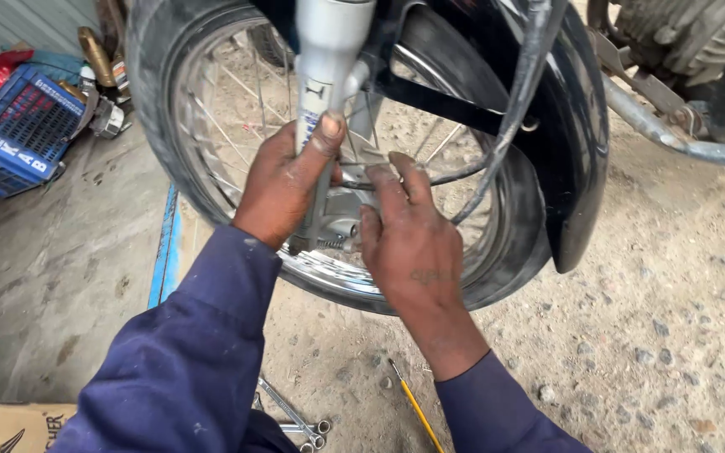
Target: Adjusting the front brake cable and assembly on a motorcycle wheel.
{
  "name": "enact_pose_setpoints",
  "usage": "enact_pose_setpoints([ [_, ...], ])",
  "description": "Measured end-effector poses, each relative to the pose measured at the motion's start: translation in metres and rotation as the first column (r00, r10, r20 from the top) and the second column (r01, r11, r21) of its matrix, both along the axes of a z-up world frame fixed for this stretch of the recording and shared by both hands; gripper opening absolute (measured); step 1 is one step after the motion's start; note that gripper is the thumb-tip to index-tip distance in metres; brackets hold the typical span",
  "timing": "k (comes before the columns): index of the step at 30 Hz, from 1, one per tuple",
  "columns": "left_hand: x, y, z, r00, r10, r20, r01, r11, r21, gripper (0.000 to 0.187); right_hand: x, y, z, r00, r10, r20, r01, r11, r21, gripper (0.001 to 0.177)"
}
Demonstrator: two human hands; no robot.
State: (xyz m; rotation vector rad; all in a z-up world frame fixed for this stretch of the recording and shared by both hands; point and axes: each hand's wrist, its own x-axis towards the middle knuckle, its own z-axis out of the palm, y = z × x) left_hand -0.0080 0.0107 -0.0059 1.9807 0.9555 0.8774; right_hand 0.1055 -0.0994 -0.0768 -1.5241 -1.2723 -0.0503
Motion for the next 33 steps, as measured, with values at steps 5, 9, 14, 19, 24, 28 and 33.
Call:
enact_pose_setpoints([
  [5, 0.0, -0.006, 0.006, 0.994, 0.056, -0.09, -0.051, 0.997, 0.055, 0.081, 0.003, -0.003, 0.008, 0.994, -0.111, -0.023, 0.106, 0.981, -0.161, 0.017],
  [9, -0.006, -0.003, 0.007, 0.991, 0.062, -0.12, -0.052, 0.995, 0.087, 0.083, 0.008, -0.027, 0.015, 0.99, -0.136, -0.039, 0.133, 0.989, -0.068, 0.013],
  [14, -0.015, -0.005, 0.015, 0.966, 0.118, -0.231, -0.059, 0.967, 0.246, 0.078, 0.008, -0.04, 0.023, 0.992, -0.124, 0.039, 0.127, 0.986, -0.104, 0.014],
  [19, -0.024, -0.003, 0.012, 0.934, 0.099, -0.343, -0.026, 0.977, 0.212, 0.079, 0.009, -0.036, 0.026, 0.991, -0.131, 0.011, 0.131, 0.975, -0.182, 0.014],
  [24, -0.02, -0.005, 0.018, 0.903, 0.155, -0.402, -0.102, 0.984, 0.15, 0.098, 0.008, -0.033, 0.026, 0.989, -0.144, 0.024, 0.146, 0.962, -0.232, 0.017],
  [28, -0.019, -0.008, 0.011, 0.841, 0.262, -0.474, -0.227, 0.965, 0.131, 0.09, 0.005, -0.032, 0.018, 0.988, -0.152, 0.037, 0.156, 0.974, -0.161, 0.012],
  [33, -0.01, -0.02, 0.008, 0.771, 0.388, -0.504, -0.269, 0.917, 0.294, 0.07, -0.001, -0.029, 0.008, 0.988, -0.154, 0.012, 0.154, 0.979, -0.134, 0.011],
])
